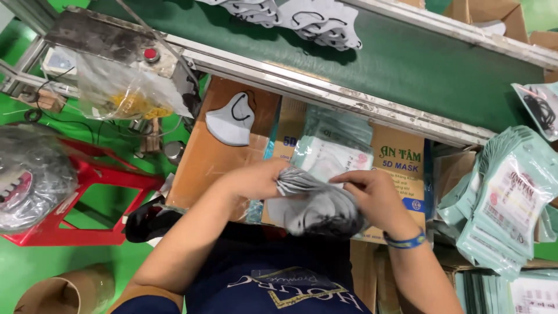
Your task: Manually sort and package face masks into plastic bags in a manufacturing environment.
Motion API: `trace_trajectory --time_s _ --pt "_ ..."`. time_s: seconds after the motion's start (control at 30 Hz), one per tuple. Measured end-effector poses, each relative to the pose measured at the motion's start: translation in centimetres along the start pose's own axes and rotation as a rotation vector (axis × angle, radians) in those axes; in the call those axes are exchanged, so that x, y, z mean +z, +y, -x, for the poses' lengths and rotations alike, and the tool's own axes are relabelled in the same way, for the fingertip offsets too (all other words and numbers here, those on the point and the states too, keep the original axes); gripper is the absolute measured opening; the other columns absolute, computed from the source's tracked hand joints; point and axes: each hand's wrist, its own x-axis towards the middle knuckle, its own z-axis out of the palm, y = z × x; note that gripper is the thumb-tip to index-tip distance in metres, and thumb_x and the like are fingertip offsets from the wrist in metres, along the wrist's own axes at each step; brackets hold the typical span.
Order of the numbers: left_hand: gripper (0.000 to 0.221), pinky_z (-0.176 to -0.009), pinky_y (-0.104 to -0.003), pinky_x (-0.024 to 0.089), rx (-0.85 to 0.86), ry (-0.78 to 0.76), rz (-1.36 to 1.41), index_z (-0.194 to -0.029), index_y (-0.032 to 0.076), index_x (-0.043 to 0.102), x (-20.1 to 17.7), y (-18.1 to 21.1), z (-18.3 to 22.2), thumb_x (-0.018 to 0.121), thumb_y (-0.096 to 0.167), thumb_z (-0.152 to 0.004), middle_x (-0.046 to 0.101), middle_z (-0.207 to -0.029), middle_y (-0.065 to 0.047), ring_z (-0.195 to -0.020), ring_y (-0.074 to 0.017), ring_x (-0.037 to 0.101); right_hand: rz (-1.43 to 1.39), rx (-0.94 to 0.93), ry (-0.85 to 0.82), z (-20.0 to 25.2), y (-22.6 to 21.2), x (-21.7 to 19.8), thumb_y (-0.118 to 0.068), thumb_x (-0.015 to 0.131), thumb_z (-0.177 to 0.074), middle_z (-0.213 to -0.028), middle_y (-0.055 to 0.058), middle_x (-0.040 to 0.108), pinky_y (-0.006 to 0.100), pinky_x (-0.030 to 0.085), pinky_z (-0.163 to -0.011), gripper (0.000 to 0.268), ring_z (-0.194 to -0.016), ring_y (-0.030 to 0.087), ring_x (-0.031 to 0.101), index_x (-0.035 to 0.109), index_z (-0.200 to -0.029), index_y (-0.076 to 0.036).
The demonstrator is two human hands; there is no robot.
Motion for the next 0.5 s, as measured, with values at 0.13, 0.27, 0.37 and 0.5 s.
trace_trajectory --time_s 0.13,0.27,0.37,0.5 --pt "0.038 -0.082 -0.034 0.056 -0.043 0.276 -0.132 -0.121 0.013 0.074 0.4 -0.5 0.1 0.073 0.017 -0.083 0.077 -0.102 -0.010 -0.093 -0.0204 0.073 -0.128 0.340 -0.089 -0.1 -1.4 0.2 -0.004 0.066 -0.088 -0.070 0.020 0.067 0.036 0.040 -0.053 0.026 -0.054 0.015 0.052 0.083 -0.107 -0.003" --pt "0.027 -0.083 -0.035 0.055 -0.308 0.562 -0.206 -0.107 0.007 0.078 3.3 -1.3 -2.1 0.071 0.010 -0.082 0.077 -0.100 -0.015 -0.094 -0.0220 0.071 0.110 0.022 0.225 1.1 -3.4 6.0 -0.008 0.070 -0.084 -0.074 0.011 0.072 0.034 0.054 -0.058 0.030 -0.059 0.019 0.068 0.076 -0.113 -0.002" --pt "0.028 -0.080 -0.035 0.056 -0.306 0.840 0.203 -0.109 0.003 0.074 5.8 -3.1 -3.8 0.079 0.021 -0.088 0.078 -0.096 -0.015 -0.089 -0.0209 0.074 0.396 -0.345 0.284 1.7 -3.5 8.1 -0.006 0.068 -0.084 -0.078 0.018 0.063 0.043 0.050 -0.057 0.061 -0.062 0.033 0.060 0.054 -0.140 0.014" --pt "0.034 -0.085 -0.033 0.058 -0.007 0.950 0.913 -0.121 0.001 0.068 9.8 -8.2 -4.6 0.071 0.008 -0.088 0.075 -0.111 -0.008 -0.098 -0.0173 0.072 0.291 -0.326 0.274 2.6 -2.6 9.4 -0.003 0.065 -0.084 -0.077 0.015 0.061 0.043 0.051 -0.059 0.063 -0.063 0.031 0.062 0.051 -0.145 0.003"
